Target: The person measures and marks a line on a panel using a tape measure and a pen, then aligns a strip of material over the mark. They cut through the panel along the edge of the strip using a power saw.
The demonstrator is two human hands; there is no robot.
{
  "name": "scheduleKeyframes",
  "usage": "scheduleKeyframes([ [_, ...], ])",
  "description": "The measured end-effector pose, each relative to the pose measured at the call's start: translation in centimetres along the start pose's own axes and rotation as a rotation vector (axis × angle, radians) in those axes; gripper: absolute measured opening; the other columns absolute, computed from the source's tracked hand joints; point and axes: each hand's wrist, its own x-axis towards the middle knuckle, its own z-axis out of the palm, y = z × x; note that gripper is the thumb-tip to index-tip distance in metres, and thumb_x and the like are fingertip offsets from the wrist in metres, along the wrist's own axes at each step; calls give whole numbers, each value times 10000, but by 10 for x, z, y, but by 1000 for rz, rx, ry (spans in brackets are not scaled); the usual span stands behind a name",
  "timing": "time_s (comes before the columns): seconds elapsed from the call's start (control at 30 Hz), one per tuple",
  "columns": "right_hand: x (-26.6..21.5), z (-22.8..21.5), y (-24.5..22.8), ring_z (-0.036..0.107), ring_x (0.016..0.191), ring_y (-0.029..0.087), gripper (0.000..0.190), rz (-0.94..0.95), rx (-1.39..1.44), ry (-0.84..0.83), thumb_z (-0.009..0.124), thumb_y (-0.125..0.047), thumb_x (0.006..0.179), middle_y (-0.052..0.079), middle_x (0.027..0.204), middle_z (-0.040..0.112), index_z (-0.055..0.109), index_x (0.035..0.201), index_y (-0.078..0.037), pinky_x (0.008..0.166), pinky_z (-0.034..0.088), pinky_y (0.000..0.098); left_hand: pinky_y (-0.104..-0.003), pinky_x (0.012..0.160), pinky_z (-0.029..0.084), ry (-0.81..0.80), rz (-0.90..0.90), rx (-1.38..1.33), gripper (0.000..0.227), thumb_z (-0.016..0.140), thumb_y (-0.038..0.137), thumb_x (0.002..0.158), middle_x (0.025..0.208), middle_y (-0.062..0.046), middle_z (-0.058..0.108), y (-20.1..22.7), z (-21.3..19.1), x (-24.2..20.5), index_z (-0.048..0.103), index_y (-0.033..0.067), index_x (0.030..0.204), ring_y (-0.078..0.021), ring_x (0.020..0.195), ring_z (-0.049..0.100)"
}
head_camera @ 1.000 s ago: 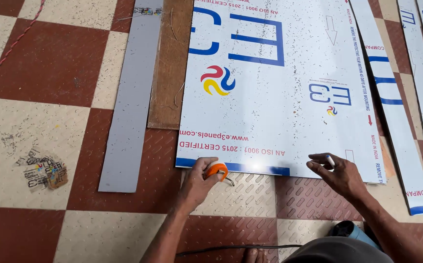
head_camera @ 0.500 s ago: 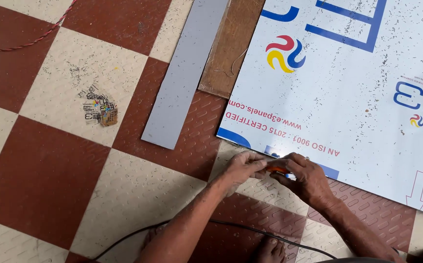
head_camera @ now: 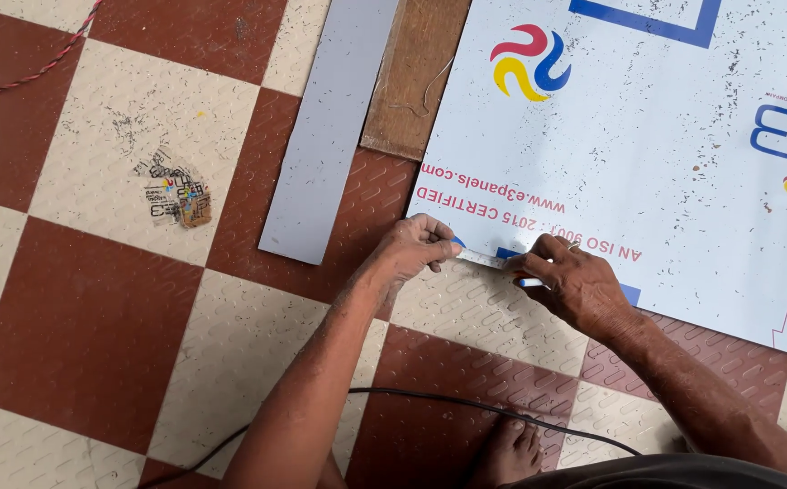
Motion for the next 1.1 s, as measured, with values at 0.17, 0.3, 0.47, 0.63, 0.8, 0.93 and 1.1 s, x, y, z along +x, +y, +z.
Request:
scheduleKeyframes([
  [0.17, -39, -5, 57, 666, 1070, 150, 399, 233, -291, -174, 692, -278, 909, -14, 1194, 629, 639, 1290, -385, 768, 638, 258, -241, 636, 577, 388, 59, 86, 295, 772, 118, 878, 940, -42, 670, -18, -63, 33, 622, 33, 1117, -88, 768, 661],
  [0.3, -67, -5, 77, 642, 1145, 187, 459, 350, -342, -174, 671, -242, 907, 5, 1297, 620, 652, 1288, -498, 826, 635, 265, -295, 673, 563, 491, 84, 283, 260, 775, 139, 888, 944, -67, 682, -25, -48, 45, 632, 31, 1076, -150, 784, 657],
  [0.47, -77, -5, 87, 645, 1148, 178, 468, 367, -336, -124, 659, -197, 897, -5, 1289, 635, 652, 1260, -492, 816, 631, 254, -350, 824, 585, 579, 164, 486, 201, 755, 188, 915, 1008, -53, 694, -33, -27, 50, 670, 55, 1039, -173, 919, 692],
  [0.63, -79, 1, 91, 655, 1089, 179, 436, 348, -320, -113, 644, -221, 924, 14, 1267, 633, 650, 1271, -486, 761, 635, 243, -413, 992, 512, 743, 312, 666, 240, 679, 163, 990, 1142, -108, 621, -29, -5, 28, 591, 38, 1175, -223, 1065, 631],
  [0.8, -78, -3, 86, 654, 1086, 177, 408, 364, -323, -126, 640, -242, 933, 23, 1279, 622, 650, 1276, -462, 736, 636, 241, -445, 1066, 481, 496, 864, 922, 311, 641, 99, 998, 1282, -148, 562, -40, 74, 0, 546, -1, 1276, -303, 1238, 550],
  [0.93, -77, -4, 86, 658, 1053, 163, 421, 378, -332, -179, 645, -249, 931, 17, 1284, 614, 640, 1297, -458, 747, 637, 229, -506, 1219, 373, 132, 983, 1194, 479, 601, 217, 993, 1495, -163, 478, -65, 135, 12, 511, -8, 1406, -331, 1445, 430],
  [1.1, -79, -1, 82, 656, 1086, 170, 443, 380, -319, -121, 668, -241, 922, 7, 1282, 623, 635, 1315, -442, 760, 634, 249, -644, 1197, 254, -58, 836, 1570, 615, 578, 330, 982, 1610, -163, 334, -53, 152, 14, 438, 33, 1502, -355, 1477, 328],
])
